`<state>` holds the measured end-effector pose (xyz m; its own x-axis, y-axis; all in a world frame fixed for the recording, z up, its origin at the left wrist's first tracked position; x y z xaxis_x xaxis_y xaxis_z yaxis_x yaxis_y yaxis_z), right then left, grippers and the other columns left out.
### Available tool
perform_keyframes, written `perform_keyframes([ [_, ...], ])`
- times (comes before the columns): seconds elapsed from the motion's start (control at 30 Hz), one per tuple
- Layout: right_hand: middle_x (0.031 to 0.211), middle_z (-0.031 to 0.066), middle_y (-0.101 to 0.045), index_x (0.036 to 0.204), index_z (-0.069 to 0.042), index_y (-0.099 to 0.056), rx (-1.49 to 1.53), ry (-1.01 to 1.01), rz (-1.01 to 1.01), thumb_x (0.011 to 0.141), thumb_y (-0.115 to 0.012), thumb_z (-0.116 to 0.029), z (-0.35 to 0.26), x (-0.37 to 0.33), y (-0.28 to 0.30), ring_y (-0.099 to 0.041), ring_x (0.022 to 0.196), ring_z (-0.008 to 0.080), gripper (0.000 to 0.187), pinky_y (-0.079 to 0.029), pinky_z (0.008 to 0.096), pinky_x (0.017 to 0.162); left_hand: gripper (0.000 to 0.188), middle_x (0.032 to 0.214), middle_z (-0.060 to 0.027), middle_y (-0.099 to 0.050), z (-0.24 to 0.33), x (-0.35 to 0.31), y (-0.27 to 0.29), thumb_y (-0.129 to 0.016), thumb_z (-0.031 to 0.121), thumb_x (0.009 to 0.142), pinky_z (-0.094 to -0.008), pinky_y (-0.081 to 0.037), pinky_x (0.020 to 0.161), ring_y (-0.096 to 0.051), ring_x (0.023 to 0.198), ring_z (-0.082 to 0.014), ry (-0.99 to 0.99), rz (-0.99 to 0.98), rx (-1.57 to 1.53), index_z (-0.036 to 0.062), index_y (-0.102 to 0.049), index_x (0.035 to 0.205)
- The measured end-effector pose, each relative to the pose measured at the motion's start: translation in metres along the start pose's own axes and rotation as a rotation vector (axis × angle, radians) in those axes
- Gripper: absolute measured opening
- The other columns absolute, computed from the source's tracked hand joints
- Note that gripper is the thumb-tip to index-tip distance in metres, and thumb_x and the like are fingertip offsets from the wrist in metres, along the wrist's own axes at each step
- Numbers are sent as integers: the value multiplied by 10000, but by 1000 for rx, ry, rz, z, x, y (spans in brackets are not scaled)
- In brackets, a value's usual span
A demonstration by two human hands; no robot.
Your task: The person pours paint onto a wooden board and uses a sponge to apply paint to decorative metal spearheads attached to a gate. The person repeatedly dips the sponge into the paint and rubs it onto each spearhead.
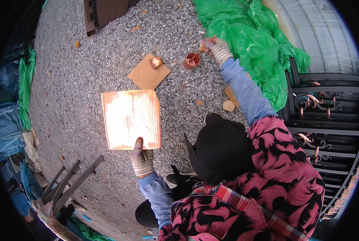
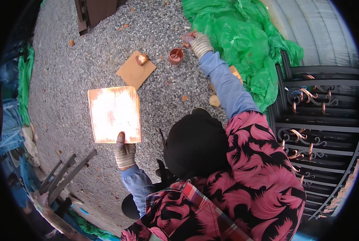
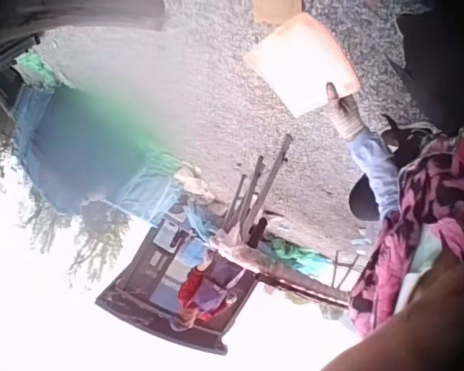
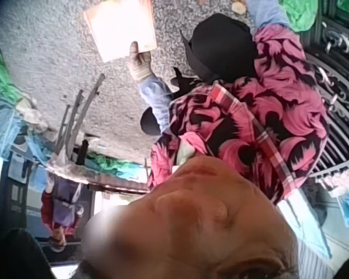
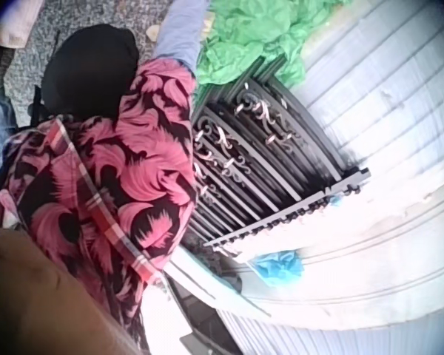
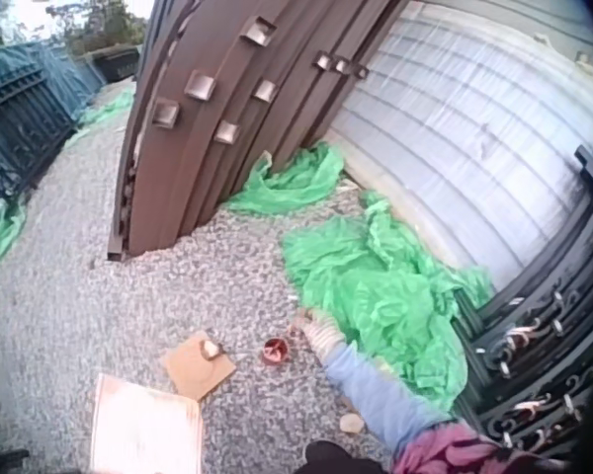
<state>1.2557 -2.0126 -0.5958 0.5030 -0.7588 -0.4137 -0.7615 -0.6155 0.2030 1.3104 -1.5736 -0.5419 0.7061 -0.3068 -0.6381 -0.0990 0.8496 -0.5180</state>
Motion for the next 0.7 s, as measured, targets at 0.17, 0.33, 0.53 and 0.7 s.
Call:
perform_keyframes([
  [0.17,798,74,-597,919,-25,-586,-326,169,-132,783,-598,-183,-5,-18,-3,-548,706,139,209,-448,264,637,641,1169,-98,-472,-16,-8,-8,-682,44,663,-373,-390,942,-467,1076,-226,111,-53,22,5,-367,1220],
  [0.33,806,57,-579,935,-46,-579,-341,287,-190,767,-625,-159,18,-15,-4,-532,669,111,208,-440,236,567,655,1182,-92,-466,-29,-2,-10,-687,53,657,-393,-394,932,-460,1084,-230,114,-42,23,14,-366,1226],
  [0.53,895,143,-616,969,-58,-601,-366,209,-262,781,-596,-243,10,-24,-26,-583,826,237,264,-453,336,753,632,1149,-89,-496,-31,3,-1,-694,62,662,-393,-395,931,-488,1056,-233,105,-15,60,18,-384,1210],
  [0.7,837,133,-609,940,-49,-609,-507,407,-162,772,-599,-228,-3,-29,-9,-571,788,223,245,-450,320,724,638,1165,-90,-484,-40,5,-9,-691,49,663,-391,-379,946,-464,1086,-235,130,-34,62,18,-375,1218],
])
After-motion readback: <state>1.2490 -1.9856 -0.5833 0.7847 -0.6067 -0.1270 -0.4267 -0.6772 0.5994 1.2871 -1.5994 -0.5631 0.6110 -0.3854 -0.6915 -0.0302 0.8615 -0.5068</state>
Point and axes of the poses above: each hand's wrist, its own x-axis towards the middle knuckle, its own y-axis out of the back of the hand, z = x × y, the point moved 8 cm from there along x, towards the middle knuckle
